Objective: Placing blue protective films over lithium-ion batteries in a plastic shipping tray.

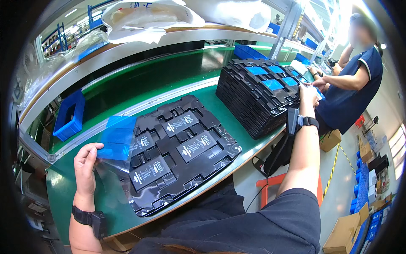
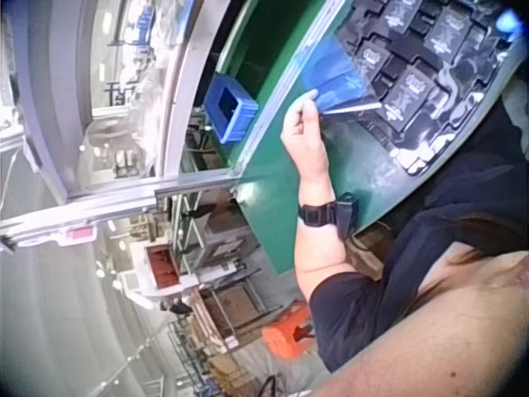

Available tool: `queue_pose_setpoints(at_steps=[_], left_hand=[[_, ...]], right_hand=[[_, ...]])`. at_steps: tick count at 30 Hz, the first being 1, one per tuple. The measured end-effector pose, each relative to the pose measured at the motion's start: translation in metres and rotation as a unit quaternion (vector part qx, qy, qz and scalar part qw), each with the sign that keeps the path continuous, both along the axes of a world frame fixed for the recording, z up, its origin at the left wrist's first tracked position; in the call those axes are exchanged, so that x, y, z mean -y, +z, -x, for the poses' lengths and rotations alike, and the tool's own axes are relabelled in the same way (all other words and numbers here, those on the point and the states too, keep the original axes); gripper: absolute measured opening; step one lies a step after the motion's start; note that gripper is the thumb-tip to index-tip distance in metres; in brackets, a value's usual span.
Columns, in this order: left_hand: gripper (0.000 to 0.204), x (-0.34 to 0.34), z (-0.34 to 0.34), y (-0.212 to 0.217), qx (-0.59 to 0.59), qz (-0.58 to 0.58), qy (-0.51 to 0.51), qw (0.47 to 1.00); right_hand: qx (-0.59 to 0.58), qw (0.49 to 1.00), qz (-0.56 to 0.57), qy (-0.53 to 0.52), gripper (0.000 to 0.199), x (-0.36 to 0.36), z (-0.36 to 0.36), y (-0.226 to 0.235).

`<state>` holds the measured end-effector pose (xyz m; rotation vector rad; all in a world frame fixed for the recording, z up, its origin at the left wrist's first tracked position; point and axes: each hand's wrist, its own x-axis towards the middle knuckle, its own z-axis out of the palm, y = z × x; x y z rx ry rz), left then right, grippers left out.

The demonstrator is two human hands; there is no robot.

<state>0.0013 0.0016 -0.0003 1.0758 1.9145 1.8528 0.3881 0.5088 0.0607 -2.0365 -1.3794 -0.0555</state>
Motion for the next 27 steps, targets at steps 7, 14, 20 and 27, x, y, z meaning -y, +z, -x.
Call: queue_pose_setpoints(at_steps=[7,14,20,27], left_hand=[[0.021,-0.001,0.001,0.0,-0.003,-0.008,-0.009,1.0],[0.021,-0.002,0.0,-0.002,-0.017,0.008,-0.003,1.0],[0.02,0.002,0.0,0.0,-0.013,-0.011,-0.016,1.0],[0.02,-0.004,-0.002,0.0,-0.029,-0.031,-0.037,0.998]], right_hand=[[-0.258,0.953,-0.007,0.16,0.043,-0.073,-0.053,-0.05],[-0.211,0.953,-0.054,0.211,0.041,-0.015,-0.022,-0.026],[0.096,0.955,-0.098,0.262,0.043,-0.087,-0.069,-0.05],[0.12,0.956,-0.095,0.249,0.041,-0.086,-0.055,-0.05]])
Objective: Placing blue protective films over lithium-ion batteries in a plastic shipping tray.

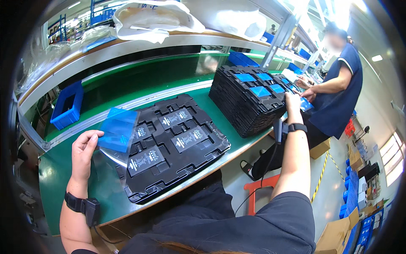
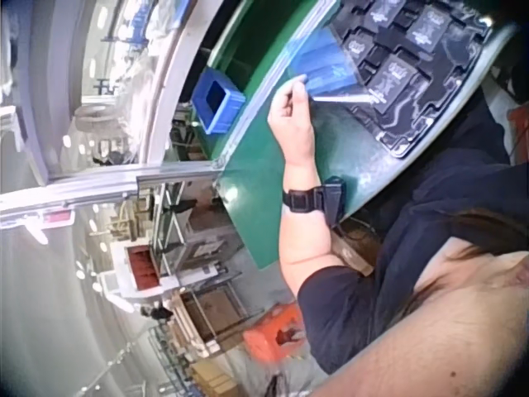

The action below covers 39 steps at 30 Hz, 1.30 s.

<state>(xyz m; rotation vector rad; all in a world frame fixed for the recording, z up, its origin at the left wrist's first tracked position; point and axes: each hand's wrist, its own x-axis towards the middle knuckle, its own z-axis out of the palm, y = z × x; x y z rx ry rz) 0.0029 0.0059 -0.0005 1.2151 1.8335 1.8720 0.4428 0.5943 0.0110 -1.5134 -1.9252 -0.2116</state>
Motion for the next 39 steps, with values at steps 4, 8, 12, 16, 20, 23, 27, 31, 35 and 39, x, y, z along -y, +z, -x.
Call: queue_pose_setpoints(at_steps=[4,8,12,16,20,23,27,31,35,39], left_hand=[[0.018,0.002,-0.001,0.0,-0.005,-0.018,-0.005,1.0],[0.017,0.008,-0.005,0.0,0.002,-0.011,0.002,1.0],[0.018,0.005,-0.001,-0.002,-0.015,0.001,-0.007,1.0],[0.018,0.005,-0.002,-0.001,0.002,0.0,-0.01,1.0],[0.019,0.007,0.0,-0.003,-0.017,0.009,0.015,1.0],[0.019,0.005,0.002,-0.004,-0.012,0.003,0.016,1.0],[0.021,0.001,0.002,-0.001,-0.031,0.024,0.02,0.999],[0.02,0.004,0.002,-0.002,-0.033,0.027,0.027,0.999],[0.02,0.005,0.003,-0.003,-0.028,0.029,0.022,0.999],[0.02,-0.001,0.002,-0.005,-0.032,0.033,0.039,0.998]], right_hand=[[0.242,0.97,-0.003,-0.019,0.036,-0.001,0.001,0.015],[-0.019,0.98,0.2,-0.007,0.063,0.061,0.03,0.046],[-0.085,0.996,0.033,0.025,0.07,0.128,0.047,0.059],[-0.081,0.96,-0.178,0.201,0.038,0.215,0.094,0.056],[0.088,0.924,-0.163,0.335,0.031,0.264,0.125,0.042],[0.154,0.898,-0.29,0.292,0.028,0.256,0.129,0.023],[0.13,0.893,-0.321,0.289,0.026,0.252,0.125,0.02],[0.107,0.899,-0.313,0.287,0.027,0.254,0.128,0.017],[0.065,0.925,-0.288,0.237,0.027,0.263,0.132,0.016],[0.073,0.933,-0.255,0.243,0.022,0.261,0.126,0.021]])
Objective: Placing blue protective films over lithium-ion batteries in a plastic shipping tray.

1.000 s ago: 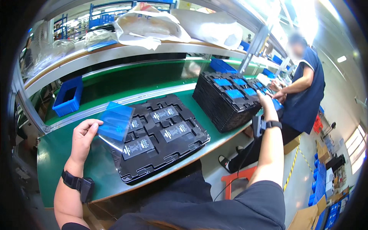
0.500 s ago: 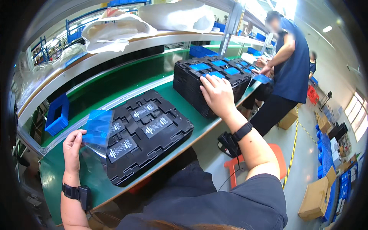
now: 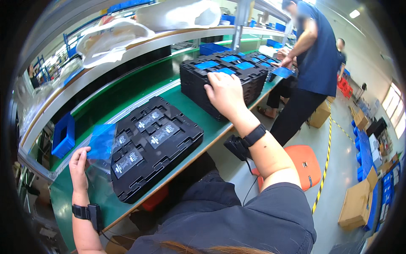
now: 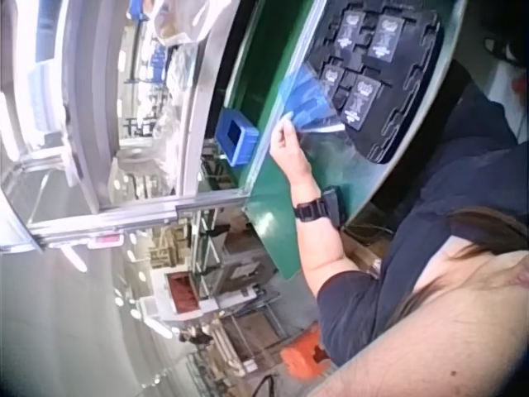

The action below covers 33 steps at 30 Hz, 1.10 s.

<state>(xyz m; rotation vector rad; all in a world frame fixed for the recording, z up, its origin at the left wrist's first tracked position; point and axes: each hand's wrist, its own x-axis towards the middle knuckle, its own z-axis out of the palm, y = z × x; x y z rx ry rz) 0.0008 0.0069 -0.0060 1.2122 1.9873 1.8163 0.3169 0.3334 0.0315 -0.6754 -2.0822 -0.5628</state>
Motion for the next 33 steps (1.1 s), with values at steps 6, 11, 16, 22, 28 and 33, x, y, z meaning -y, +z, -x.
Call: queue_pose_setpoints(at_steps=[6,11,16,22,28,33], left_hand=[[0.018,0.001,0.014,-0.011,-0.031,-0.031,0.029,0.999],[0.013,-0.017,0.003,0.01,-0.079,-0.025,0.009,0.997],[0.015,-0.033,-0.019,0.035,-0.132,-0.057,0.028,0.989],[0.021,-0.042,-0.017,0.033,0.069,-0.111,0.009,0.991],[0.024,-0.025,-0.009,-0.001,0.221,-0.141,-0.002,0.965],[0.03,-0.023,-0.016,0.01,0.107,-0.128,-0.03,0.985]], right_hand=[[-0.035,0.98,0.026,0.193,0.025,0.056,0.014,0.016],[0.03,0.926,0.096,0.365,0.029,0.063,0.043,0.009],[0.071,0.869,0.119,0.476,0.031,0.099,0.086,0.041],[0.167,0.808,0.223,0.52,0.043,0.149,0.15,0.049],[0.117,0.84,0.178,0.5,0.056,0.159,0.201,0.008],[0.171,0.764,0.301,0.544,0.053,0.139,0.209,-0.009]])
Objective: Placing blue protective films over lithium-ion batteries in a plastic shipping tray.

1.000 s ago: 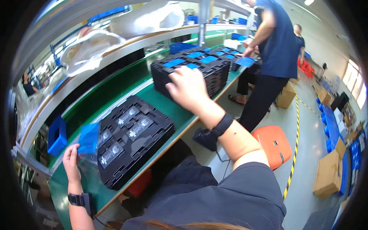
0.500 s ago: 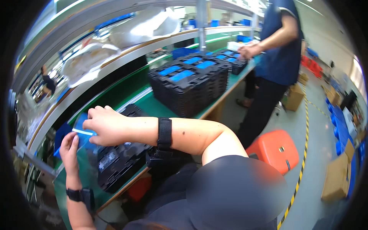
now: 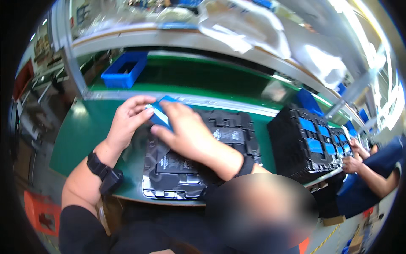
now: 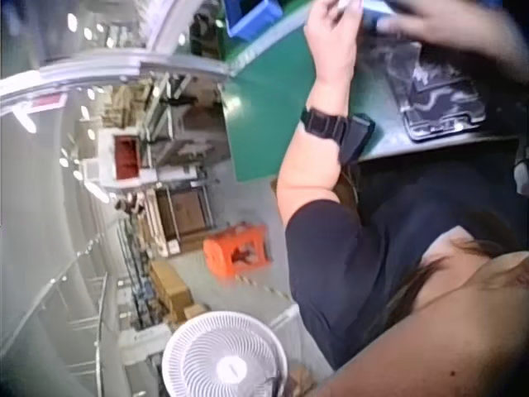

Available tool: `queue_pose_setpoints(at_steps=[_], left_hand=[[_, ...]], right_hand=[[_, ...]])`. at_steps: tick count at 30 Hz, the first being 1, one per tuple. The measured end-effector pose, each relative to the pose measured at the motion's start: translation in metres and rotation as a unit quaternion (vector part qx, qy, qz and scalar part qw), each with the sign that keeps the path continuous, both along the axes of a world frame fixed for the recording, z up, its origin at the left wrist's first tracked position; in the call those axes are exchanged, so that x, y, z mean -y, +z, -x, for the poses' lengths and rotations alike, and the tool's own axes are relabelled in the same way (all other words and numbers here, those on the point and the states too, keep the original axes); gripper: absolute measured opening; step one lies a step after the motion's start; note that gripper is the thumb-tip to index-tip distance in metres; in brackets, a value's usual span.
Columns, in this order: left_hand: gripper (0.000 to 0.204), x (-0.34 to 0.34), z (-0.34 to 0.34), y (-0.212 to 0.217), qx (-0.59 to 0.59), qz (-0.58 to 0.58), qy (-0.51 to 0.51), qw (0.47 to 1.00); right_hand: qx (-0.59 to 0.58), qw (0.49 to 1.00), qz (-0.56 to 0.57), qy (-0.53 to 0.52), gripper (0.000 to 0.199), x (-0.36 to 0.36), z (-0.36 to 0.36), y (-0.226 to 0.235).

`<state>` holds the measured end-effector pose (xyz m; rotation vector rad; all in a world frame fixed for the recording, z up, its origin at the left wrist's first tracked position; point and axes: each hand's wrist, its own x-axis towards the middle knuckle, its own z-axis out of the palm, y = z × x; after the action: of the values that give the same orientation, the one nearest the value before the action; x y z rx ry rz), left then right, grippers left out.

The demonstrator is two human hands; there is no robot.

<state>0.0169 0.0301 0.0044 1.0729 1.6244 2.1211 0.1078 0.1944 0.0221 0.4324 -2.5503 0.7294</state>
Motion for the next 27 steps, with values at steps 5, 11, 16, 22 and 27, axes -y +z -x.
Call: queue_pose_setpoints(at_steps=[5,11,16,22,27], left_hand=[[0.048,-0.002,-0.006,0.002,0.019,-0.012,-0.034,0.999],[0.06,0.0,-0.013,0.011,0.028,-0.011,-0.014,0.999],[0.042,0.006,-0.007,0.015,0.06,0.016,-0.036,0.997],[0.032,0.013,0.002,0.018,0.097,0.048,-0.087,0.99],[0.025,0.018,0.006,0.017,0.079,0.07,-0.102,0.989]], right_hand=[[-0.019,0.996,0.091,-0.013,0.045,-0.005,0.001,0.008],[0.017,0.991,0.123,-0.039,0.031,-0.002,-0.006,0.012],[-0.046,0.981,0.189,-0.008,0.017,0.002,-0.01,0.012],[-0.055,0.98,0.191,-0.008,0.016,0.004,-0.012,0.013],[-0.029,0.978,0.206,0.002,0.017,0.006,-0.015,0.013]])
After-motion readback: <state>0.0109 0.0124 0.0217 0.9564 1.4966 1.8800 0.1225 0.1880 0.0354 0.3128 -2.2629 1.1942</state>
